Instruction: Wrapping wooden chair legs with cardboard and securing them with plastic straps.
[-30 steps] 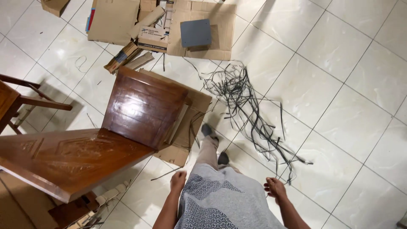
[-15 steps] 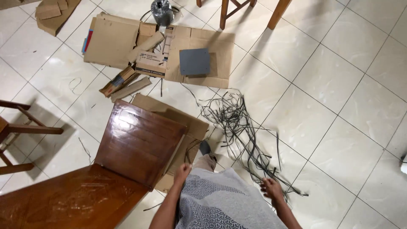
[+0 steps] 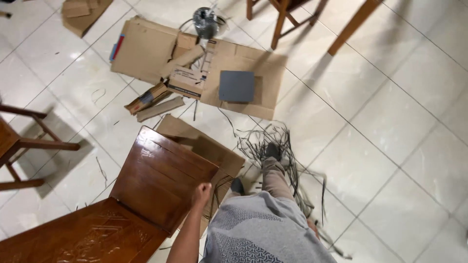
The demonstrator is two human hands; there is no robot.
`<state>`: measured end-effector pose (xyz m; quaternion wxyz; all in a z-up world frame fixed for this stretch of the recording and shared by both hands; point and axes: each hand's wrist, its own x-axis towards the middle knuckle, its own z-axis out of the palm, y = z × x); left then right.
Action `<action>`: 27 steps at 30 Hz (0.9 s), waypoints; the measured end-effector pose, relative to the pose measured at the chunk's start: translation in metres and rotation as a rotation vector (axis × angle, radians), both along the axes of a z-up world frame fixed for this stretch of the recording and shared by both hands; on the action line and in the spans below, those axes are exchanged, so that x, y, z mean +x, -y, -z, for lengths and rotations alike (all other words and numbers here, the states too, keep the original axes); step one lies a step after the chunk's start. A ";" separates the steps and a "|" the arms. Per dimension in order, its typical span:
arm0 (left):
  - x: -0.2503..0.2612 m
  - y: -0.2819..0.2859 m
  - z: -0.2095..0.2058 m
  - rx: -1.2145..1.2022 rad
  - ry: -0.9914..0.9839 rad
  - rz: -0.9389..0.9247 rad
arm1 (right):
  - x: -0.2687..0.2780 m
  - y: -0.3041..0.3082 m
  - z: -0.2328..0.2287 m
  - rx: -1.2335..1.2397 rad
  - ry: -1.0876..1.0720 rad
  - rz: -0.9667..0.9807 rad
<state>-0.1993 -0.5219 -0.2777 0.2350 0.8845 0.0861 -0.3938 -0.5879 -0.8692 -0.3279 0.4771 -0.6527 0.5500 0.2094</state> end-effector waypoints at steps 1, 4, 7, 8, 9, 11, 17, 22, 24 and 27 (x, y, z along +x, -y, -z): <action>-0.012 -0.007 0.005 0.005 0.000 -0.025 | 0.010 0.007 -0.010 0.007 -0.013 -0.021; -0.047 -0.014 0.016 -0.004 0.055 -0.076 | 0.042 0.045 -0.031 0.020 -0.050 -0.084; -0.065 0.014 0.004 0.021 0.008 -0.059 | 0.076 0.112 -0.039 0.021 -0.088 -0.153; -0.065 0.029 -0.001 0.025 -0.069 -0.115 | 0.087 0.134 -0.037 0.017 -0.098 -0.176; -0.067 0.045 -0.010 0.034 -0.153 -0.174 | 0.097 0.158 -0.038 0.019 -0.116 -0.201; -0.063 0.085 -0.008 -0.037 -0.109 -0.251 | 0.135 0.229 -0.033 0.014 -0.143 -0.254; -0.025 0.171 0.019 -0.217 0.194 -0.435 | 0.277 0.355 -0.107 0.113 -0.066 -0.021; -0.011 0.185 -0.017 -0.174 0.145 -0.637 | 0.397 0.402 -0.142 0.019 -0.027 -0.168; -0.018 0.185 -0.022 -0.065 0.091 -0.680 | 0.436 0.392 -0.157 -0.005 -0.010 -0.246; -0.030 0.195 -0.005 -0.090 0.026 -0.906 | 0.484 0.361 -0.161 0.023 -0.015 -0.329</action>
